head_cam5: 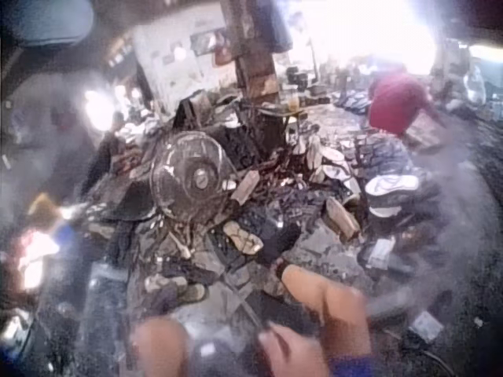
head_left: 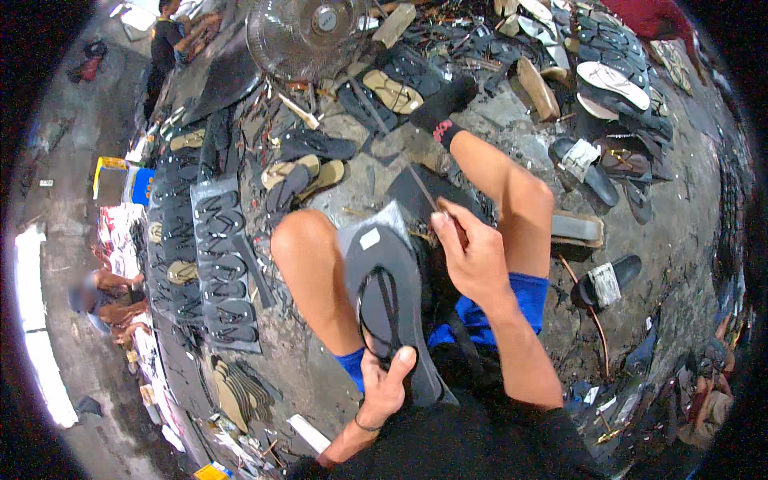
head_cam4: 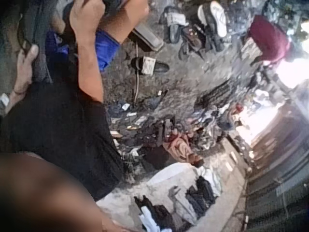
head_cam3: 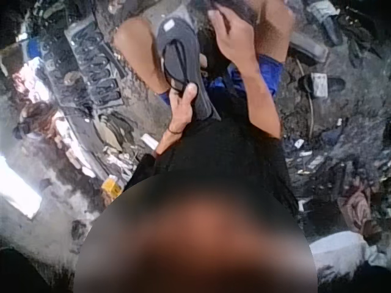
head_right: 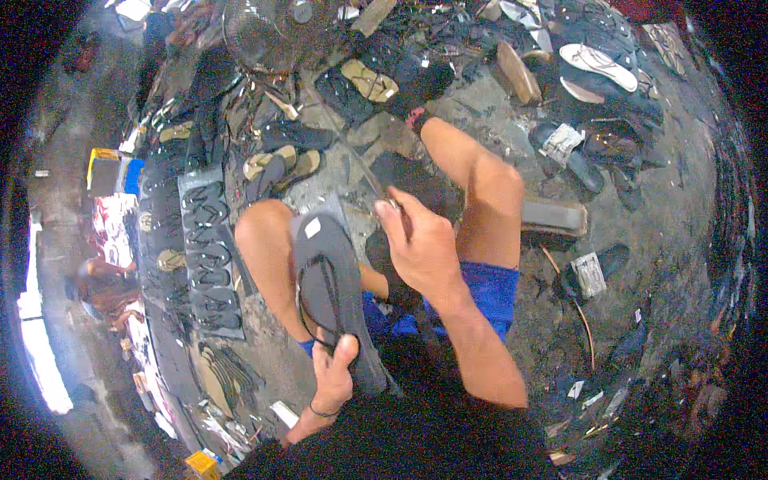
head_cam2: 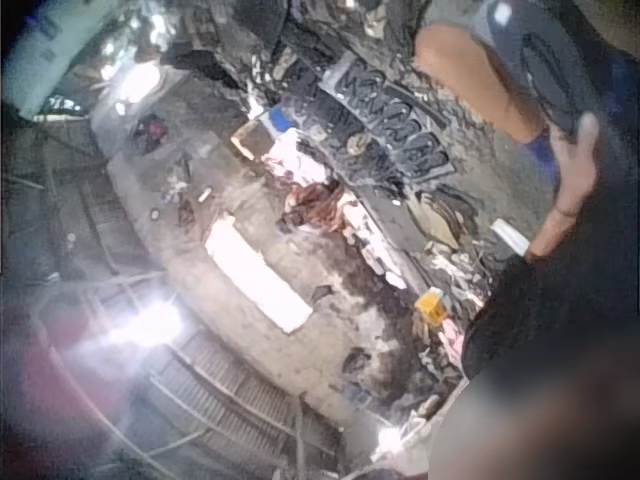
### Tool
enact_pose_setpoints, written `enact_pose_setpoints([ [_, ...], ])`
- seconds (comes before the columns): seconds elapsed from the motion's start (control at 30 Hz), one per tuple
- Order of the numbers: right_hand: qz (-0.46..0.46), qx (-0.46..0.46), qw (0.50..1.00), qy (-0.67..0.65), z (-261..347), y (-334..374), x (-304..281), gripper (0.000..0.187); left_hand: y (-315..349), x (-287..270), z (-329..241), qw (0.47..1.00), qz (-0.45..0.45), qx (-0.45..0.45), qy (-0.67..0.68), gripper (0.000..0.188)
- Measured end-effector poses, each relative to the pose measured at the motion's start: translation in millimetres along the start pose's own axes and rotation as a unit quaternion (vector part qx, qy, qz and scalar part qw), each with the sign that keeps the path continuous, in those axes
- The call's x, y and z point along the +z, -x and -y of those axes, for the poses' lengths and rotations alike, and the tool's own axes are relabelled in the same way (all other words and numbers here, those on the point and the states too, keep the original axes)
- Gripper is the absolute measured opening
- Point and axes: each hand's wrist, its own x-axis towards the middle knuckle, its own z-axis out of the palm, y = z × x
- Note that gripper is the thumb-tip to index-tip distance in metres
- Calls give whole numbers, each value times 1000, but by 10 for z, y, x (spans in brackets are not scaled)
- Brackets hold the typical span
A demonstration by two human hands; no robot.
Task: The person sits on the floor and uses a knife to trim excess material from the edges of flip-flops and sandals. They handle each item one at a time, scraping along the sole and strap edges, then place the trimmed footwear aside.
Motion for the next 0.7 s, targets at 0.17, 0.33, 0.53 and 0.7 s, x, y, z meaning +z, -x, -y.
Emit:
enact_pose_setpoints([
  [0.17,174,11,983,-60,10,200,-58,42,-396,-193,-313,965,186,149,-108,68],
  [0.33,-13,-124,989,-75,229,445,-216,43,-864,-289,-865,989,19,129,-69,25],
  [0.53,138,-127,982,22,-208,1232,-559,34,-745,-393,-1271,996,0,92,0,30],
  [0.7,150,-44,988,23,-481,1569,-423,29,-700,-442,-1015,998,-48,26,34,19],
])
